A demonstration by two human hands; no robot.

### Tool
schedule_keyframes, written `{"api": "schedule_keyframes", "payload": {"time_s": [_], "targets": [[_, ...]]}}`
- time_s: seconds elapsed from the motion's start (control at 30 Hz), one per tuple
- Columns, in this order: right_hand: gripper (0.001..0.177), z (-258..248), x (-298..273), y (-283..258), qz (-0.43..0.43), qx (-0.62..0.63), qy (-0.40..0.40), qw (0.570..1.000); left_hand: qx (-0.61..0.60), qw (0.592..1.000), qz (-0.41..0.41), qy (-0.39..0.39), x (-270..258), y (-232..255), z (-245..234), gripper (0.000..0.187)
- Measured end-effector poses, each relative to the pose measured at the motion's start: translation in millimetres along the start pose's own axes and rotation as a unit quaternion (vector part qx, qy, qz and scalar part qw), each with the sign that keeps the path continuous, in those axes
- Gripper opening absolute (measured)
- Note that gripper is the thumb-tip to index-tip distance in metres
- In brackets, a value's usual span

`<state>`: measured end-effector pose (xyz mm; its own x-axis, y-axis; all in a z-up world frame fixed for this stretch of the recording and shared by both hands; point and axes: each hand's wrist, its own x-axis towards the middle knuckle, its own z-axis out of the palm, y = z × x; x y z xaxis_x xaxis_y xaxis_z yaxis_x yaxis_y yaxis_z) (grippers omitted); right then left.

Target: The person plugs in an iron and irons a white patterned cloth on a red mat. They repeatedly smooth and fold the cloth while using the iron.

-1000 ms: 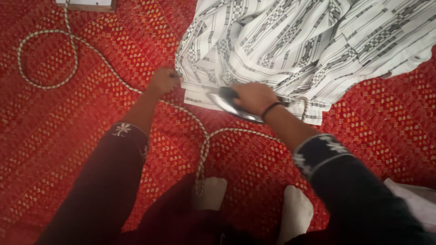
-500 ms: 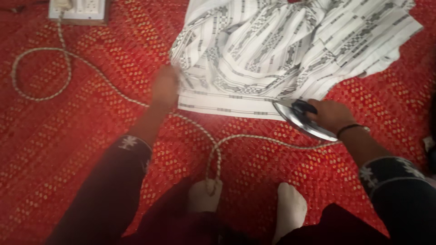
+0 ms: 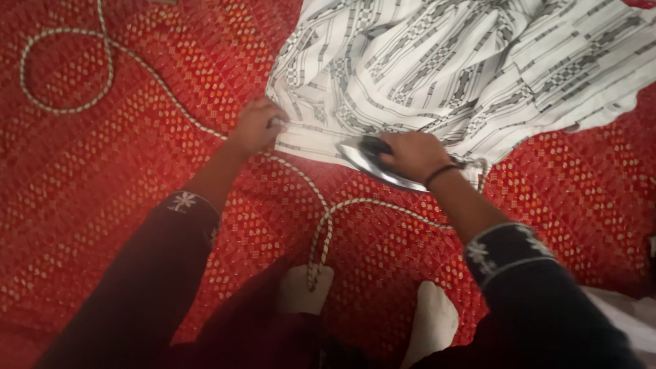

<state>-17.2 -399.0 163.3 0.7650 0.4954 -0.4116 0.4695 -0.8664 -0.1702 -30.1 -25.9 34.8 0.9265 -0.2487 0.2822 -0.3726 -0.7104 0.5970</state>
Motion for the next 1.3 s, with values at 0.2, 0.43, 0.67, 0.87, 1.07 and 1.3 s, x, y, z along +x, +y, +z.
{"api": "schedule_keyframes", "payload": {"time_s": [0.2,0.43,0.67,0.87,1.07,1.3], "targets": [[0.031,-1,46,-59,-0.031,0.006,0.037,0.999,0.005,0.994,-0.064,-0.085,-36,18,-24,0.023],[0.031,0,66,-100,-0.054,0.058,0.096,0.992,0.153,0.945,-0.050,-0.286,-87,24,-59,0.033],[0.031,8,50,-94,-0.062,0.019,0.058,0.996,0.226,0.866,-0.114,-0.431,-111,-16,-154,0.036],[0.032,12,70,-117,-0.019,0.060,0.075,0.995,0.174,0.943,-0.094,-0.269,-43,-28,-116,0.037],[0.034,10,71,-129,-0.037,0.066,0.079,0.994,-0.008,0.974,-0.221,-0.046,29,-57,24,0.042],[0.032,9,35,-106,0.008,0.019,0.034,0.999,-0.123,0.957,-0.261,-0.012,21,-89,41,0.039]]}}
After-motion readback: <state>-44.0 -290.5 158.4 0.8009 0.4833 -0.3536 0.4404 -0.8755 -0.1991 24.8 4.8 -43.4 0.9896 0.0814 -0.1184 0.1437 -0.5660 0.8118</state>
